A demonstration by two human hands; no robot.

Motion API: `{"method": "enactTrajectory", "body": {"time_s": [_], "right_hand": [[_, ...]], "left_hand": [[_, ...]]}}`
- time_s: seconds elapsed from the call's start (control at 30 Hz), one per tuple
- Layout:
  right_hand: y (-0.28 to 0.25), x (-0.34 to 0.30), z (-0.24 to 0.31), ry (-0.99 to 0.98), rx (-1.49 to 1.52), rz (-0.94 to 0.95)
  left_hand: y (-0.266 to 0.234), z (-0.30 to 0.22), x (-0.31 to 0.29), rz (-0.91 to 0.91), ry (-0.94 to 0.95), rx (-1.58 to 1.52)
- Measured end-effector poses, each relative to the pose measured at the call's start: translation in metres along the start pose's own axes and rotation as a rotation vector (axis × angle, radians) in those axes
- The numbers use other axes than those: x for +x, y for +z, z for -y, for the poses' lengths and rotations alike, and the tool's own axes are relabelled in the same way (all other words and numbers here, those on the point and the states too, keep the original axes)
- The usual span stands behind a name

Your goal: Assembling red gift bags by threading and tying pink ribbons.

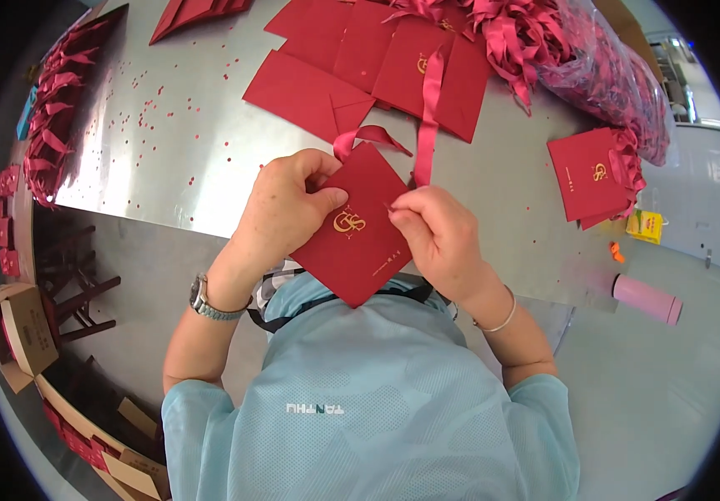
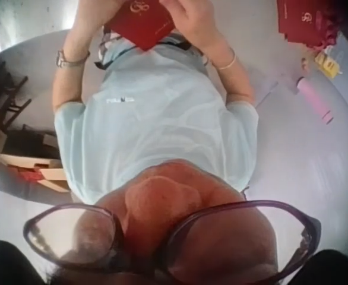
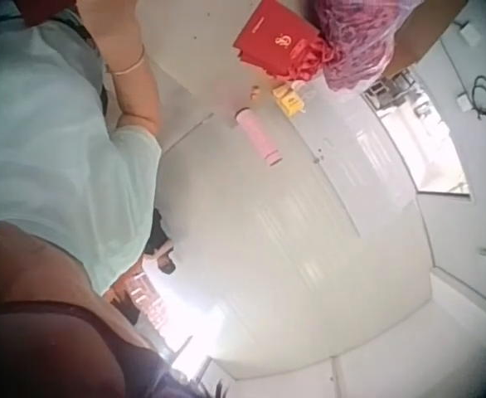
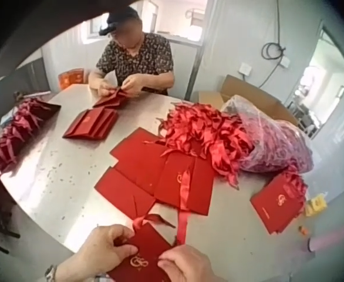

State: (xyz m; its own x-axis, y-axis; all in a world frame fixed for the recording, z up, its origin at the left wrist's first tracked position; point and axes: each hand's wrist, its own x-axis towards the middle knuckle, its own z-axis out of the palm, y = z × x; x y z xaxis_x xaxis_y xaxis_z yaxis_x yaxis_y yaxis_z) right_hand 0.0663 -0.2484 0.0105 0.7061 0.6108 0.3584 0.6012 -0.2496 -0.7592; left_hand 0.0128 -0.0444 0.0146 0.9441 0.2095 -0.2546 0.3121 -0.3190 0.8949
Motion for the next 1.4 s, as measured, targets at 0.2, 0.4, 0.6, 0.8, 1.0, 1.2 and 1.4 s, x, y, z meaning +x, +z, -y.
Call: {"method": "enactTrajectory", "body": {"time_s": [0.2,0.4,0.6,0.8,1.0,1.2,1.4], "right_hand": [[0.018,0.010,-0.004,-0.011,-0.242,0.039],[0.022,0.015,-0.002,0.032,-0.219,0.058],[0.021,0.019,-0.001,0.082,-0.211,0.090],[0.021,0.023,0.003,0.133,-0.220,0.103],[0.017,0.028,0.006,0.208,-0.169,0.160],[0.019,0.029,0.009,0.216,-0.166,0.174],[0.021,0.032,0.008,0.235,-0.183,0.190]], "left_hand": [[0.001,0.004,-0.002,0.076,0.014,-0.186],[-0.001,0.009,0.000,0.183,-0.101,-0.352],[-0.002,0.008,-0.001,0.180,-0.122,-0.365],[-0.003,0.010,0.000,0.191,-0.085,-0.367],[-0.004,0.018,0.004,0.231,-0.151,-0.478],[-0.011,0.015,0.008,0.289,-0.225,-0.580],[-0.010,0.018,0.010,0.295,-0.241,-0.619]]}}
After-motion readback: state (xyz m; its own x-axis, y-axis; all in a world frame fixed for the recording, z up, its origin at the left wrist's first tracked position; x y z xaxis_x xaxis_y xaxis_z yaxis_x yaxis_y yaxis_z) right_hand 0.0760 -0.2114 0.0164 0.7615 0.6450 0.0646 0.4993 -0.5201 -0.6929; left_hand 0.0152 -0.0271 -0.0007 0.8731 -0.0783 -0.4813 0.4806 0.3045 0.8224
